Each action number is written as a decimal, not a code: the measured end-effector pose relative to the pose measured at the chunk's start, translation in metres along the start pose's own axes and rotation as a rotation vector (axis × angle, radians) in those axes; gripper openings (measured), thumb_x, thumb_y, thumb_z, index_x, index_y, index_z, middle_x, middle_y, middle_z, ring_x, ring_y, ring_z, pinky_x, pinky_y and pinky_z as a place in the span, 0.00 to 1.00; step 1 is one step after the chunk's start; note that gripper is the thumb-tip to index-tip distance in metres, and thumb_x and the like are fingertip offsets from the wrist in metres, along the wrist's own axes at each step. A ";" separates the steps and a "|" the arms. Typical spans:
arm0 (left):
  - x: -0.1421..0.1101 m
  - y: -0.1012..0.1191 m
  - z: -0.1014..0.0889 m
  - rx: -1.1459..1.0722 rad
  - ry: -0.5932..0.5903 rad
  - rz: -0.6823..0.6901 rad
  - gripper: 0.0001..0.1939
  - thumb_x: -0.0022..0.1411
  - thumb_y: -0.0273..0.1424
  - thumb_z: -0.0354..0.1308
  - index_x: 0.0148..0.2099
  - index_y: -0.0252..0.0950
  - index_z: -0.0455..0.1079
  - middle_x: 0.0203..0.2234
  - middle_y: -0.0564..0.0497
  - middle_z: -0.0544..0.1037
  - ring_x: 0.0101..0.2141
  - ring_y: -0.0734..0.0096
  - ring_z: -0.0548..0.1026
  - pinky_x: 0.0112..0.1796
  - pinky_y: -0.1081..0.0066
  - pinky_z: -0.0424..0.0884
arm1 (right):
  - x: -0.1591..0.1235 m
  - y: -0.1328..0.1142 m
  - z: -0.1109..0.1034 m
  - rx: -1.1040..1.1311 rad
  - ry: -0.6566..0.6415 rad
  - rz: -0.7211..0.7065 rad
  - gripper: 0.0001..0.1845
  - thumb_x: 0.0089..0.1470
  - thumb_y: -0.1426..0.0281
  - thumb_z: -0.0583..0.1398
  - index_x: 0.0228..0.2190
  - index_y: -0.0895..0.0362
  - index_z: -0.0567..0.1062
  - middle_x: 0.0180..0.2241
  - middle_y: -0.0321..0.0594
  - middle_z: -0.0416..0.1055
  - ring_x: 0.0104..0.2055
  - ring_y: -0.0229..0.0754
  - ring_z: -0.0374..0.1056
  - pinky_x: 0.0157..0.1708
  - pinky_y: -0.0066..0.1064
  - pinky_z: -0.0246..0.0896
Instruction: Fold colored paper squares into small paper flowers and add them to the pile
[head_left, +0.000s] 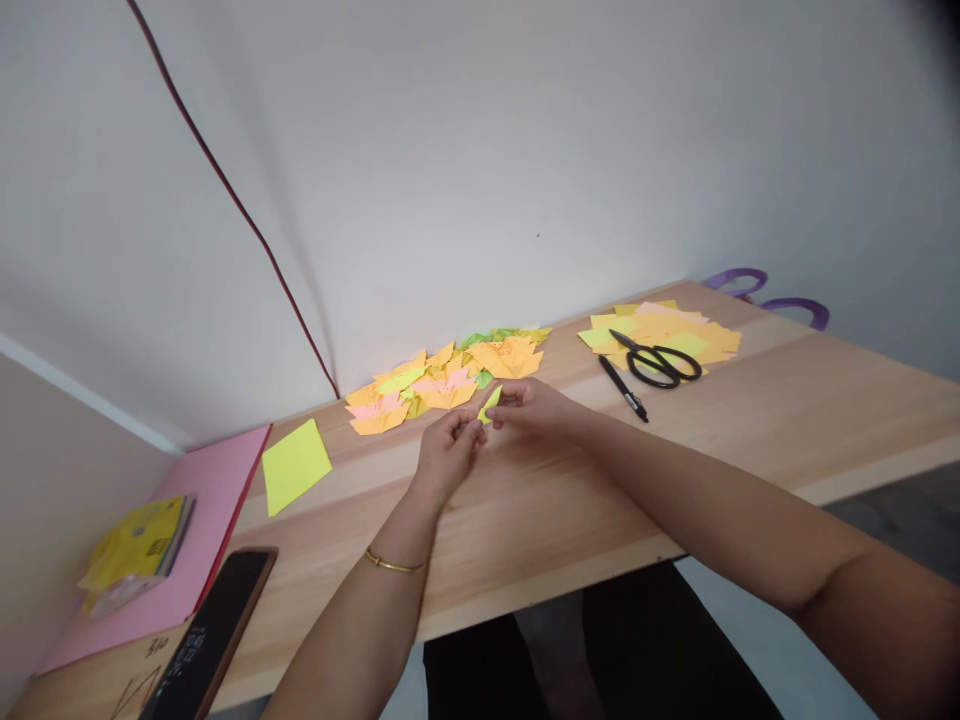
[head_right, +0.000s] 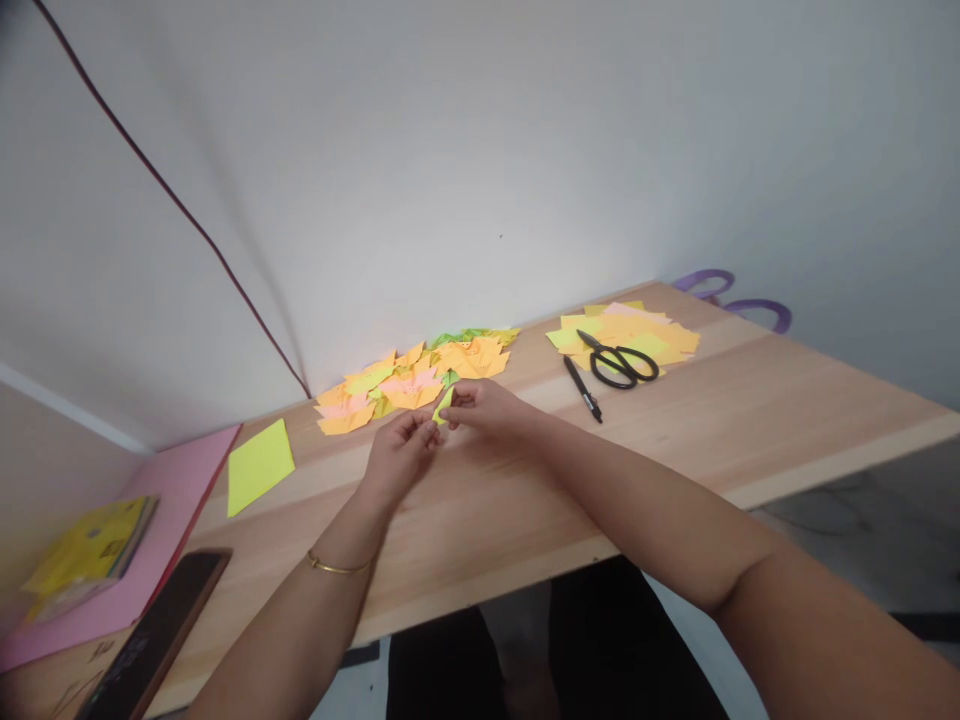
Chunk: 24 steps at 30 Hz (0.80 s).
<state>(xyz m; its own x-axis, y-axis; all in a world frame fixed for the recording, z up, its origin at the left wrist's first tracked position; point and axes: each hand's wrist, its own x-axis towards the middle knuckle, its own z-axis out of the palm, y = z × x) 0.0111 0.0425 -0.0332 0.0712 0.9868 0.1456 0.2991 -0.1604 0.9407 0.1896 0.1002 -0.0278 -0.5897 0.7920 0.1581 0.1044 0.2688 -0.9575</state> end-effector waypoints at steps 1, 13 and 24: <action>0.000 0.001 0.000 0.019 0.005 0.006 0.10 0.56 0.36 0.54 0.30 0.34 0.68 0.21 0.54 0.71 0.21 0.77 0.65 0.25 0.76 0.60 | 0.000 0.000 -0.001 -0.005 -0.008 -0.004 0.13 0.48 0.60 0.60 0.28 0.58 0.74 0.26 0.37 0.72 0.31 0.38 0.68 0.34 0.30 0.61; -0.002 0.007 0.000 0.253 0.059 0.125 0.10 0.56 0.36 0.54 0.34 0.36 0.72 0.23 0.54 0.72 0.24 0.76 0.65 0.27 0.75 0.61 | -0.001 -0.006 -0.004 0.074 -0.045 -0.056 0.15 0.47 0.60 0.61 0.33 0.58 0.73 0.25 0.35 0.69 0.30 0.36 0.66 0.35 0.29 0.60; -0.003 0.007 0.001 0.068 0.029 -0.012 0.11 0.53 0.38 0.58 0.31 0.34 0.71 0.20 0.54 0.71 0.21 0.76 0.65 0.25 0.75 0.60 | -0.004 -0.011 -0.004 0.053 0.003 -0.037 0.16 0.48 0.56 0.59 0.26 0.58 0.70 0.26 0.34 0.65 0.29 0.35 0.60 0.32 0.28 0.55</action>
<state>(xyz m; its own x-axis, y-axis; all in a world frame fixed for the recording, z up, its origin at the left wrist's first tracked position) 0.0142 0.0386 -0.0270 0.0396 0.9887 0.1444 0.3636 -0.1488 0.9196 0.1943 0.0964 -0.0172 -0.5897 0.7838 0.1946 0.0401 0.2691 -0.9623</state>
